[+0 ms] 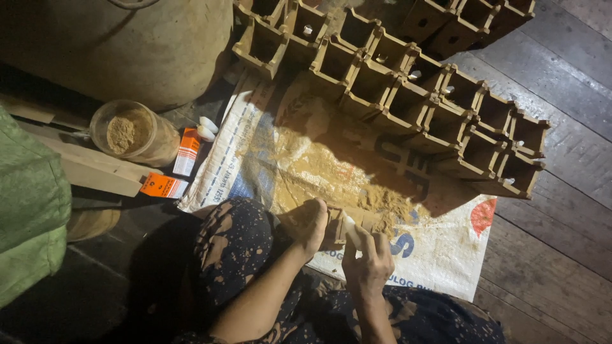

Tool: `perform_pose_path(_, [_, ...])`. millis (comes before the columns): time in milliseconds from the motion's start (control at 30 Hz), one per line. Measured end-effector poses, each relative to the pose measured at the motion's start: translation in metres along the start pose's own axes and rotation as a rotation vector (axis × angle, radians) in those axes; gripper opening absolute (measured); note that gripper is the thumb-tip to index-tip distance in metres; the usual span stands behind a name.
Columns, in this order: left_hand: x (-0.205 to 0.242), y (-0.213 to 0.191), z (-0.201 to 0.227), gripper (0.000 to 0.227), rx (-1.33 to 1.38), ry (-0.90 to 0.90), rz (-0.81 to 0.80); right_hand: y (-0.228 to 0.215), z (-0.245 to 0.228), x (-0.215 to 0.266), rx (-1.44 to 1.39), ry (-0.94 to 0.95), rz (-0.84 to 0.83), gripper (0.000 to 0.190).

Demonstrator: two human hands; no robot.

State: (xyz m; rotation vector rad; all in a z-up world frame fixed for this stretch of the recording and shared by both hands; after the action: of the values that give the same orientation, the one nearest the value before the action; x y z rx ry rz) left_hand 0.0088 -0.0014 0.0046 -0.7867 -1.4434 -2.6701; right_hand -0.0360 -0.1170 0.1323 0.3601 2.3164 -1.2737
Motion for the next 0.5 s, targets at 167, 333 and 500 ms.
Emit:
perform_pose_path(167, [0.007, 0.011, 0.011, 0.041, -0.313, 0.096, 0.005, -0.001, 0.004, 0.004, 0.016, 0.009, 0.005, 0.019])
perform_pose_path(333, [0.033, 0.046, 0.044, 0.057, -0.862, -0.018, 0.205, -0.004, 0.004, 0.003, 0.016, 0.049, -0.001, 0.016])
perform_pose_path(500, [0.037, 0.052, 0.048, 0.065, -0.750, -0.131, 0.083, -0.001, 0.013, 0.007, 0.033, 0.055, 0.023, 0.015])
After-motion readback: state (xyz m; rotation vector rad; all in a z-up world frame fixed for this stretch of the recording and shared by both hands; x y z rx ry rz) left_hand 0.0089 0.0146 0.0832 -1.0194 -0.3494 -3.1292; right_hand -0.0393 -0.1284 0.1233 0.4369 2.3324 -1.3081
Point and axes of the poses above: each hand's wrist, its own x-axis away from the middle knuckle, its own y-axis out of the palm, z = x × y, the point moved 1 cm from there along -x, towards the middle knuckle, and after that the axes turned 11 degrees about -x, right-handed, at the moved point
